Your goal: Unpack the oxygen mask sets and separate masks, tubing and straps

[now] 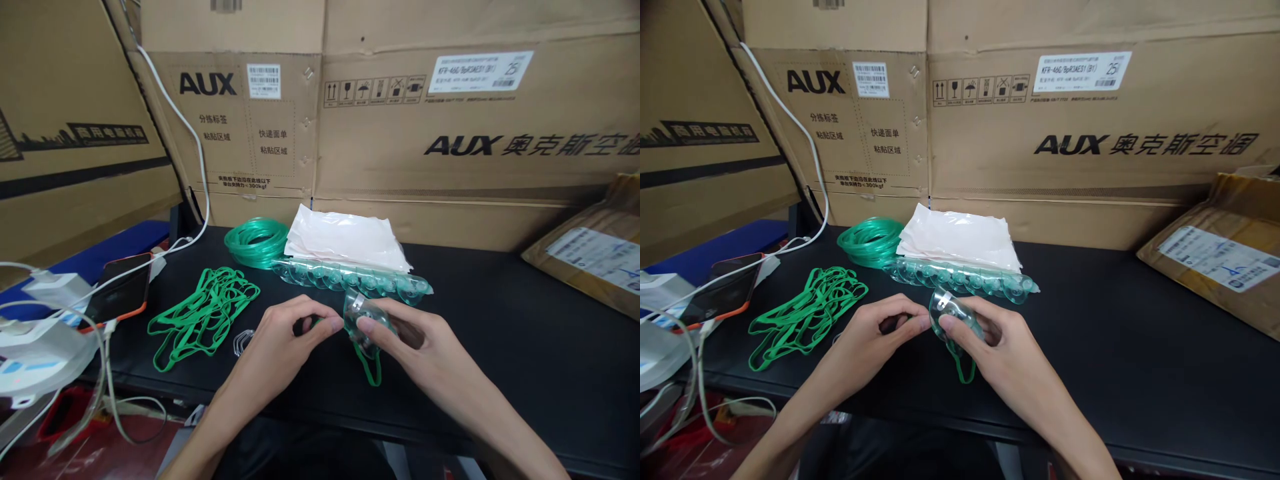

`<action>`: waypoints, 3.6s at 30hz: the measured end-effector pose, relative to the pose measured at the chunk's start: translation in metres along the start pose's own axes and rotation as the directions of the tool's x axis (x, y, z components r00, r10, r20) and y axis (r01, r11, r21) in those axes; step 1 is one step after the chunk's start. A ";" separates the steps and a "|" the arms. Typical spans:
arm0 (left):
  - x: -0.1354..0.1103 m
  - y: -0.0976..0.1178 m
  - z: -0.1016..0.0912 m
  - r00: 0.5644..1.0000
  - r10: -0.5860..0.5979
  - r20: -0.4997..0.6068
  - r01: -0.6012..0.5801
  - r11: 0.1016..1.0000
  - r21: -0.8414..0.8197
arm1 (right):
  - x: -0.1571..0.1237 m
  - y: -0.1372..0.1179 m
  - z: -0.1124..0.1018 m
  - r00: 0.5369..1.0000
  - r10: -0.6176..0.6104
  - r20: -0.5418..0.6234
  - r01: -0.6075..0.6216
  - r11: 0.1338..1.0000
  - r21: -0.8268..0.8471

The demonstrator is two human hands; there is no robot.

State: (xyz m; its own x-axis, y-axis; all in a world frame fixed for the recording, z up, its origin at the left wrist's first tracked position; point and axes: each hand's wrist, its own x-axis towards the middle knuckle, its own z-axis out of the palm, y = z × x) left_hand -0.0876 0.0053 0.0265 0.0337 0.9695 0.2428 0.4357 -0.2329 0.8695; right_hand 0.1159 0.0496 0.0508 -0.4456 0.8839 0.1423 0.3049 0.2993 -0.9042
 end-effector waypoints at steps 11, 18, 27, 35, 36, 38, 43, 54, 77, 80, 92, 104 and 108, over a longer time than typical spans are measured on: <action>0.000 0.001 0.000 1.000 0.013 -0.010 -0.013 1.000 0.004 | 0.000 0.002 0.002 0.995 -0.014 -0.096 0.013 1.000 -0.011; -0.002 0.005 -0.001 1.000 0.022 -0.005 -0.022 1.000 -0.012 | -0.001 0.003 0.003 0.995 -0.003 -0.096 0.003 1.000 0.002; 0.002 0.006 -0.004 0.995 -0.039 0.087 0.055 0.980 -0.192 | 0.001 0.005 0.003 0.999 0.020 -0.039 -0.017 0.997 0.074; 0.005 0.003 -0.002 0.987 -0.070 0.148 0.108 0.959 -0.264 | 0.003 0.008 0.005 0.999 0.031 0.038 -0.036 0.991 0.126; 0.005 0.003 -0.001 0.987 -0.072 0.142 0.108 0.960 -0.260 | 0.003 0.009 0.007 1.000 0.027 0.014 -0.029 0.990 0.136; 0.005 0.003 -0.001 0.989 -0.092 0.118 0.120 0.960 -0.253 | 0.002 0.009 0.008 0.996 -0.016 -0.085 0.027 0.991 0.130; 0.006 0.000 0.000 0.989 -0.125 0.078 0.141 0.961 -0.239 | -0.001 0.010 0.008 0.929 -0.307 -0.208 0.298 0.952 -0.074; 0.005 0.001 0.007 0.993 -0.067 0.098 0.092 0.954 -0.286 | -0.002 0.009 0.011 0.945 -0.293 -0.146 0.284 0.955 -0.082; 0.001 0.002 0.008 0.992 -0.042 0.122 0.045 0.999 -0.019 | 0.000 0.018 0.002 0.938 -0.255 -0.236 0.219 0.961 -0.168; 0.002 0.001 0.006 0.991 -0.043 0.130 0.040 0.999 0.025 | 0.001 0.017 -0.006 0.915 -0.226 -0.334 0.201 0.973 -0.110; 0.000 0.008 0.005 0.996 -0.023 0.081 0.032 0.994 -0.108 | -0.002 0.012 -0.001 0.996 0.076 0.051 -0.067 0.987 -0.149; 0.003 -0.002 0.005 0.997 0.068 -0.044 -0.060 0.986 0.156 | -0.003 0.013 -0.034 0.981 0.189 0.045 -0.194 0.929 0.316; 0.002 -0.006 0.020 0.989 0.141 0.051 -0.147 0.973 0.176 | -0.006 0.020 -0.036 0.981 0.175 0.085 -0.194 0.880 0.433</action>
State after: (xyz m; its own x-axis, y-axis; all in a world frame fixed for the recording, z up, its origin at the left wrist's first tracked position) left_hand -0.0726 0.0101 0.0130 0.1400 0.9297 0.3405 0.5778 -0.3560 0.7345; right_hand 0.1547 0.0629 0.0460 -0.4551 0.8889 -0.0528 -0.0090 -0.0639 -0.9979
